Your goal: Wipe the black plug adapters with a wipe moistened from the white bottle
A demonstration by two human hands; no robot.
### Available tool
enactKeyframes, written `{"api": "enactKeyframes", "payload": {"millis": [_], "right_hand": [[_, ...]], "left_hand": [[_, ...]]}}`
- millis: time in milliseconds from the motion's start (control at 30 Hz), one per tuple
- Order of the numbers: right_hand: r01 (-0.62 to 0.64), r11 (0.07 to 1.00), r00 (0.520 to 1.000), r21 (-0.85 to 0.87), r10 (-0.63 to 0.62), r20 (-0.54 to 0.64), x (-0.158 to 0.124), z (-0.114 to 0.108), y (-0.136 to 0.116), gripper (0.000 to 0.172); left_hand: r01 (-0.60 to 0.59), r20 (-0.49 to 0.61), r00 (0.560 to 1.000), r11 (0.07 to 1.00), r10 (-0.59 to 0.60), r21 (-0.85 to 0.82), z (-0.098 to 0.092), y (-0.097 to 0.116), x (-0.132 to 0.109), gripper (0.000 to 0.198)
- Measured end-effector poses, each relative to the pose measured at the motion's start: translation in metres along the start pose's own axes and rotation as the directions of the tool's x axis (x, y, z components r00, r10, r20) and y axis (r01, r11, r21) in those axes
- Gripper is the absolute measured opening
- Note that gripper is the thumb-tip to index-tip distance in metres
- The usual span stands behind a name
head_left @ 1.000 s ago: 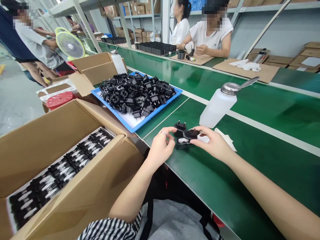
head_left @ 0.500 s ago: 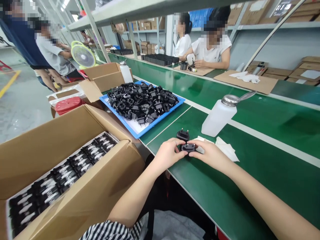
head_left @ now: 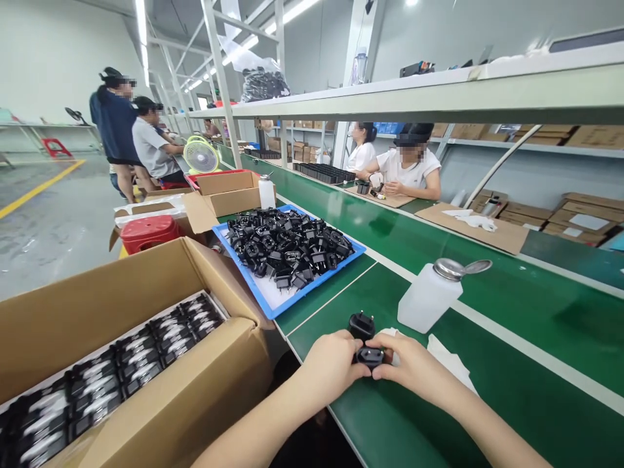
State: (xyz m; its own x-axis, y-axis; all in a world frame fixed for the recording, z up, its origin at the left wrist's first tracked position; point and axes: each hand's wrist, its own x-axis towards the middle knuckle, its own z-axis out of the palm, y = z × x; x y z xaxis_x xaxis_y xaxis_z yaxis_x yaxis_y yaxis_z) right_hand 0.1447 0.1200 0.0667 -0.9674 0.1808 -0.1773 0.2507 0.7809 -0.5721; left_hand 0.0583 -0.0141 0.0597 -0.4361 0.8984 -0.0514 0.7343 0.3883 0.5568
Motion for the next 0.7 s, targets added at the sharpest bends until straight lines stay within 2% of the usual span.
{"api": "enactKeyframes", "payload": {"millis": [100, 167, 300, 367, 500, 600, 700], "right_hand": [[-0.088, 0.989, 0.995, -0.119, 0.092, 0.033, 0.003, -0.004, -0.007, 0.031], [-0.091, 0.975, 0.993, -0.203, 0.103, 0.053, 0.006, -0.007, -0.011, 0.031], [-0.098, 0.95, 0.986, -0.295, 0.133, 0.1, 0.011, -0.012, -0.017, 0.03], [-0.125, 0.957, 0.982, -0.261, 0.156, 0.102, 0.012, -0.013, -0.017, 0.028], [-0.163, 0.978, 0.981, -0.133, 0.176, 0.088, 0.008, -0.011, -0.011, 0.024], [-0.159, 0.984, 0.982, -0.08, 0.166, 0.089, 0.005, -0.006, -0.006, 0.022], [-0.14, 0.984, 0.985, -0.112, 0.149, 0.085, 0.005, -0.004, -0.006, 0.021]], "left_hand": [[0.079, 0.118, 0.988, 0.981, -0.101, 0.179, -0.011, 0.013, 0.005, 0.028], [0.118, 0.196, 0.966, 0.964, -0.167, 0.237, -0.02, 0.023, 0.012, 0.026], [0.072, 0.306, 0.939, 0.958, -0.159, 0.277, -0.032, 0.029, 0.024, 0.024], [0.016, 0.282, 0.955, 0.962, -0.096, 0.271, -0.031, 0.023, 0.025, 0.026], [-0.124, 0.117, 0.987, 0.984, 0.109, 0.131, -0.011, -0.001, 0.018, 0.026], [-0.146, 0.025, 0.989, 0.989, 0.146, 0.018, 0.006, -0.014, 0.014, 0.019], [-0.151, 0.035, 0.988, 0.988, 0.15, 0.015, 0.011, -0.017, 0.013, 0.022]]}}
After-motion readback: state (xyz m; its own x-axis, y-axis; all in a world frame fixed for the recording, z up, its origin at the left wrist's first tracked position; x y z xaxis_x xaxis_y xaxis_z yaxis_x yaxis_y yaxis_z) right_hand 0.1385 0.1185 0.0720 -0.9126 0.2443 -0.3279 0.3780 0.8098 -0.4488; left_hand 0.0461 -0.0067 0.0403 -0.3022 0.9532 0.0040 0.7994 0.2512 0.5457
